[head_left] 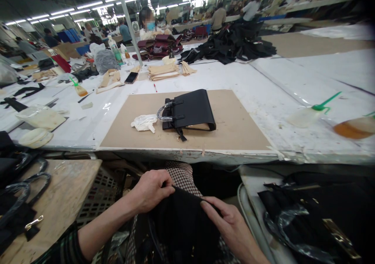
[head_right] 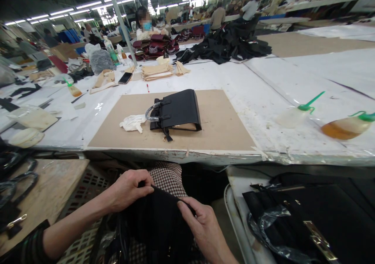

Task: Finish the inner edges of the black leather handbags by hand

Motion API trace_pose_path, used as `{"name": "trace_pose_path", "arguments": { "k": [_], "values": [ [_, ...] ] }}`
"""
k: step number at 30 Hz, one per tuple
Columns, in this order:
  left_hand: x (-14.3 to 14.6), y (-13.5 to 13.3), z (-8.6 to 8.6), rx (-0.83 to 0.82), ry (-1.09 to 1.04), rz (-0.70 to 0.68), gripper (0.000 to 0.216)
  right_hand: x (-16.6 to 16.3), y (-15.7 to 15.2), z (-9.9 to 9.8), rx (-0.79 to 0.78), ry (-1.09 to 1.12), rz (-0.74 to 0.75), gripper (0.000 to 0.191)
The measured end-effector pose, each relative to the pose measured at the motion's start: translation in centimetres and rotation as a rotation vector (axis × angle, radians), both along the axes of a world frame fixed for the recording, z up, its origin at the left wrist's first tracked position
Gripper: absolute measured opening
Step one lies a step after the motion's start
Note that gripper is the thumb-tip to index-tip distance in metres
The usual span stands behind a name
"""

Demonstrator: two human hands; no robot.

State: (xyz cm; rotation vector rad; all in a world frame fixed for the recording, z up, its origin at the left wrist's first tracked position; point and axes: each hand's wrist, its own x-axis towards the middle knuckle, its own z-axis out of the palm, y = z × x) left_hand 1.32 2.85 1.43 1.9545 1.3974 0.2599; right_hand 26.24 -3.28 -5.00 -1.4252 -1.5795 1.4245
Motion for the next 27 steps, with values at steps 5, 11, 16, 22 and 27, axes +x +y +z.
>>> {"name": "trace_pose_path", "arguments": {
  "k": [5,11,16,22,27],
  "values": [
    [0.3,-0.2,-0.2,0.031,-0.010,0.019,0.012,0.3,0.4,0.5,-0.106,0.059,0.022,0.038],
    [0.5,-0.7,0.0,0.047,-0.075,0.003,0.013,1.1,3.1,2.8,-0.019,-0.124,0.392,0.041],
    [0.8,-1.2,0.1,0.065,-0.093,-0.007,0.012,-1.8,5.8,3.8,0.183,-0.339,0.582,0.027],
    [0.1,-1.8,0.7,0.055,-0.085,-0.012,0.011,-3.8,7.1,3.8,0.129,-0.113,0.719,0.025],
    [-0.6,-2.4,1.0,0.053,-0.089,-0.044,0.008,-1.2,7.1,5.0,-0.215,0.148,0.813,0.027]
  ]
}}
